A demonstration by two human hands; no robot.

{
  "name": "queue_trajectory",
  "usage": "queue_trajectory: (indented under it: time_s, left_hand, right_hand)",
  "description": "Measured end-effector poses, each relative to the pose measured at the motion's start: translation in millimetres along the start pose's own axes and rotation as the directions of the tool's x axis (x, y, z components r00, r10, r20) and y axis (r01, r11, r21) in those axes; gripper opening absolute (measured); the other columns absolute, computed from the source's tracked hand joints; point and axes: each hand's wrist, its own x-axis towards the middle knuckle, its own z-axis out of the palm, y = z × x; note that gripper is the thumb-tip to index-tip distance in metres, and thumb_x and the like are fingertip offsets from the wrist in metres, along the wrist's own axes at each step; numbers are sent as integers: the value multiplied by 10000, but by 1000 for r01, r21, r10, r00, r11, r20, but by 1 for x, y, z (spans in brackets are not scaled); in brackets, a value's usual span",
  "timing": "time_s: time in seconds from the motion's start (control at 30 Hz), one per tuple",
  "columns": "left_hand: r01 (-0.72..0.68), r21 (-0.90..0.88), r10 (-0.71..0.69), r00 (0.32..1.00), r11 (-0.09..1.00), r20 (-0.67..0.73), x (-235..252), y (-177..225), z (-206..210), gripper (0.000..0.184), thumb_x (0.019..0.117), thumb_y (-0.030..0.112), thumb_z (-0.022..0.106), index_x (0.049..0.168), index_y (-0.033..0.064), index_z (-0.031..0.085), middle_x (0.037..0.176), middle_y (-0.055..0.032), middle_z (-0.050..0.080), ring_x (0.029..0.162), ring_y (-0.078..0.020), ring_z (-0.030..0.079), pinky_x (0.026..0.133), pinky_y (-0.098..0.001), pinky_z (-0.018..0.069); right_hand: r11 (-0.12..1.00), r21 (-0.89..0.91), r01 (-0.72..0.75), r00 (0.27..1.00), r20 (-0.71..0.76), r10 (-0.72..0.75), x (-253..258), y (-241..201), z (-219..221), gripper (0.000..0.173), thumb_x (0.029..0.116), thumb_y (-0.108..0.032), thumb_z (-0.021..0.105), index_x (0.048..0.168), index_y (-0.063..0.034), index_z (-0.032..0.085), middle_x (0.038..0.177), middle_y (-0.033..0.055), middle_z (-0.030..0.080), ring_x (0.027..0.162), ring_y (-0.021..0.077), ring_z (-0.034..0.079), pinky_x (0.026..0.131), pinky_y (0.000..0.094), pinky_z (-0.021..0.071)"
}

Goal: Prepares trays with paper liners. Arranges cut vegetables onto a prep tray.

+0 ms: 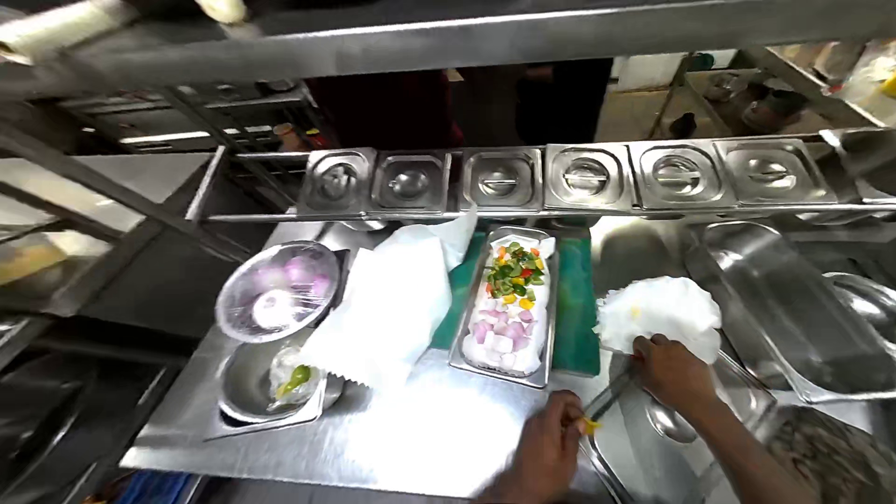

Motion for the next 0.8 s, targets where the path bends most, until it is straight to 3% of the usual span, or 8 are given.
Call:
queue_trajectory:
  time_s: [0.07, 0.23, 0.33, 0.4, 0.53, 0.67, 0.73, 0.8]
  left_hand:
    - [-76, -178, 70, 997, 981, -42, 0, 23, -12, 310, 1052, 109, 524, 1314, -57, 521, 1029, -112, 720, 797, -160, 724, 727, -350, 635]
    - [-53, 180, 102, 956, 982, -275, 67, 40, -80, 247, 1031, 133, 536, 1205, 1, 653, 1017, -100, 726, 838, -179, 712, 775, -382, 612]
    - [50, 248, -1, 981, 968, -193, 118, 26, -120, 265, 1020, 119, 587, 1261, 54, 678, 1263, -138, 672, 1054, -246, 687, 930, -442, 571]
    - [155, 307, -121, 985, 939, -127, 133, 18, -134, 411, 1006, 141, 618, 1415, 119, 600, 1559, -161, 458, 1285, -289, 599, 1047, -466, 525]
    - [151, 236, -93, 966, 960, -240, 125, 28, -132, 295, 1013, 131, 624, 1303, 86, 644, 1499, -136, 510, 1112, -250, 677, 885, -438, 596]
    - [188, 386, -83, 959, 903, -271, 115, 15, -133, 302, 986, 192, 667, 1268, 85, 680, 1476, -160, 535, 1312, -340, 554, 1045, -550, 492]
    - [285, 453, -135, 932, 845, -336, 103, 10, -143, 382, 969, 233, 692, 1327, 106, 653, 1519, -164, 495, 1351, -388, 512, 1076, -599, 452]
    - [390, 436, -201, 886, 811, -418, 86, 4, -154, 451, 952, 263, 722, 1364, 106, 628, 1509, -174, 503, 1322, -402, 530, 1052, -610, 462]
  right_hand:
    - [999, -48, 3, 1000, -2, -3, 1, -6, -3, 364, 944, -282, 654, 1264, -108, 650, 1277, 183, 648, 1213, 408, 609, 889, 586, 534]
    - [1000, -9, -14, 999, 29, 14, 6, -9, -9, 351, 927, -232, 687, 1240, -87, 622, 1305, 187, 614, 1116, 411, 651, 852, 587, 545]
    - [978, 195, 71, 996, -60, -61, 12, 5, -21, 316, 875, -192, 773, 1158, -82, 688, 1224, 218, 644, 1038, 448, 658, 808, 668, 531]
    - [928, 343, 142, 980, -179, -84, 13, 18, -29, 266, 861, -150, 785, 1102, -70, 708, 1095, 217, 675, 978, 438, 663, 800, 684, 519]
    - [689, 651, 320, 918, -393, -55, 5, 19, -59, 172, 864, 12, 731, 1019, -31, 668, 966, 159, 685, 737, 299, 670, 658, 531, 569]
    - [291, 851, 437, 899, -420, -123, 3, -33, -96, 242, 902, -6, 742, 1115, -21, 628, 1097, 134, 676, 778, 235, 709, 708, 423, 638]
    - [421, 765, 488, 869, -468, -157, 17, -36, -97, 339, 881, -29, 780, 1184, -63, 631, 1203, 119, 670, 834, 241, 726, 736, 432, 642]
    - [782, 486, 389, 895, -399, -197, 36, -20, -73, 571, 831, -142, 850, 1344, -110, 601, 1332, 154, 634, 1065, 349, 687, 851, 569, 590]
